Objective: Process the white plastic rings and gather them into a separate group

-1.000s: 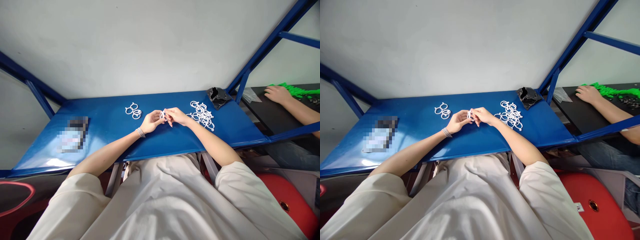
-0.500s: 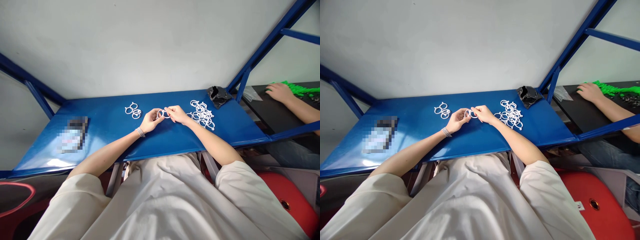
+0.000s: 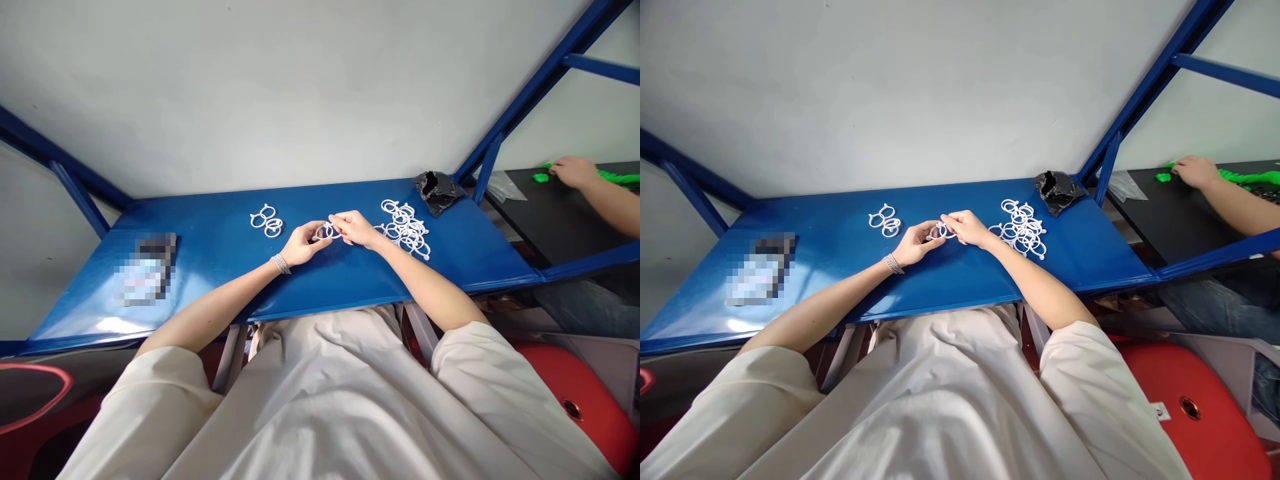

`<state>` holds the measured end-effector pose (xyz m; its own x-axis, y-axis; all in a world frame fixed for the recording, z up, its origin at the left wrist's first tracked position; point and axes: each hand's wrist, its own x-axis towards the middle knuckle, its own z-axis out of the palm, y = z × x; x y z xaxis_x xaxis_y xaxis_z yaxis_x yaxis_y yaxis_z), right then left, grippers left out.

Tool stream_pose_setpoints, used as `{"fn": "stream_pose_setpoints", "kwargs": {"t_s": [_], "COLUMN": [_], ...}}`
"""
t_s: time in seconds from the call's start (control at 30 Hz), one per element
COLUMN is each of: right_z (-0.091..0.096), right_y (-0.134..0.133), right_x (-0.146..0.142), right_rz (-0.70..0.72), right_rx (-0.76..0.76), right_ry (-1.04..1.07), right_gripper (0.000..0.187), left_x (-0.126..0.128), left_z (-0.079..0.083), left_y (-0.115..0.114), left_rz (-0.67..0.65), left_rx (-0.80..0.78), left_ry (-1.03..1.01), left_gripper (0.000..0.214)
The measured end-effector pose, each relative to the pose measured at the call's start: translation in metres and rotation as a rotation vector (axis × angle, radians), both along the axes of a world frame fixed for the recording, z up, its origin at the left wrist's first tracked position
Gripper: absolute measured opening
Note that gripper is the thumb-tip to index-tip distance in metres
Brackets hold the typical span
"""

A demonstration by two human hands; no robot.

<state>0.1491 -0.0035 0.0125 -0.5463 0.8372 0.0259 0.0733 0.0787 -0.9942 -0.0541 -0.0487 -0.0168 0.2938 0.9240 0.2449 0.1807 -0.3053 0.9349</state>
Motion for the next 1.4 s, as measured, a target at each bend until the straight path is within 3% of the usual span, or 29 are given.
{"fn": "stream_pose_setpoints", "kwargs": {"t_s": [0.23, 0.47, 0.73, 0.87, 0.97, 1.07, 1.13, 1.3, 1.4], "right_z": [0.004, 0.003, 0.001, 0.000, 0.000, 0.000, -0.001, -0.001, -0.001], "right_y": [-0.003, -0.001, 0.001, 0.003, 0.004, 0.005, 0.006, 0.005, 0.004], "right_x": [0.000, 0.000, 0.000, -0.001, 0.000, 0.002, 0.004, 0.004, 0.003], "right_rz": [0.051, 0.023, -0.011, -0.074, -0.127, -0.178, -0.194, -0.174, -0.173], "right_rx": [-0.040, -0.028, -0.052, 0.043, 0.132, 0.211, 0.264, 0.293, 0.257], "right_ry": [0.048, -0.009, 0.005, -0.091, -0.146, -0.175, -0.201, -0.235, -0.223], "right_gripper": [0.058, 0.059, 0.060, 0.060, 0.060, 0.061, 0.062, 0.063, 0.062], "left_x": [-0.001, -0.003, -0.002, -0.001, -0.006, -0.020, -0.033, -0.055, -0.051], "left_z": [-0.002, -0.011, -0.007, -0.006, -0.005, -0.001, 0.004, 0.015, 0.018], "left_y": [0.001, 0.005, 0.004, 0.006, 0.010, 0.017, 0.023, 0.029, 0.025], "left_rz": [-0.020, 0.017, 0.058, 0.094, 0.266, 0.463, 0.524, 0.517, 0.405], "left_rx": [0.073, 0.035, -0.057, -0.056, 0.050, 0.258, 0.379, 0.397, 0.377], "left_ry": [0.089, -0.049, -0.185, -0.197, -0.046, 0.269, 0.428, 0.568, 0.678], "left_gripper": [0.043, 0.048, 0.057, 0.056, 0.046, 0.039, 0.038, 0.035, 0.038]}}
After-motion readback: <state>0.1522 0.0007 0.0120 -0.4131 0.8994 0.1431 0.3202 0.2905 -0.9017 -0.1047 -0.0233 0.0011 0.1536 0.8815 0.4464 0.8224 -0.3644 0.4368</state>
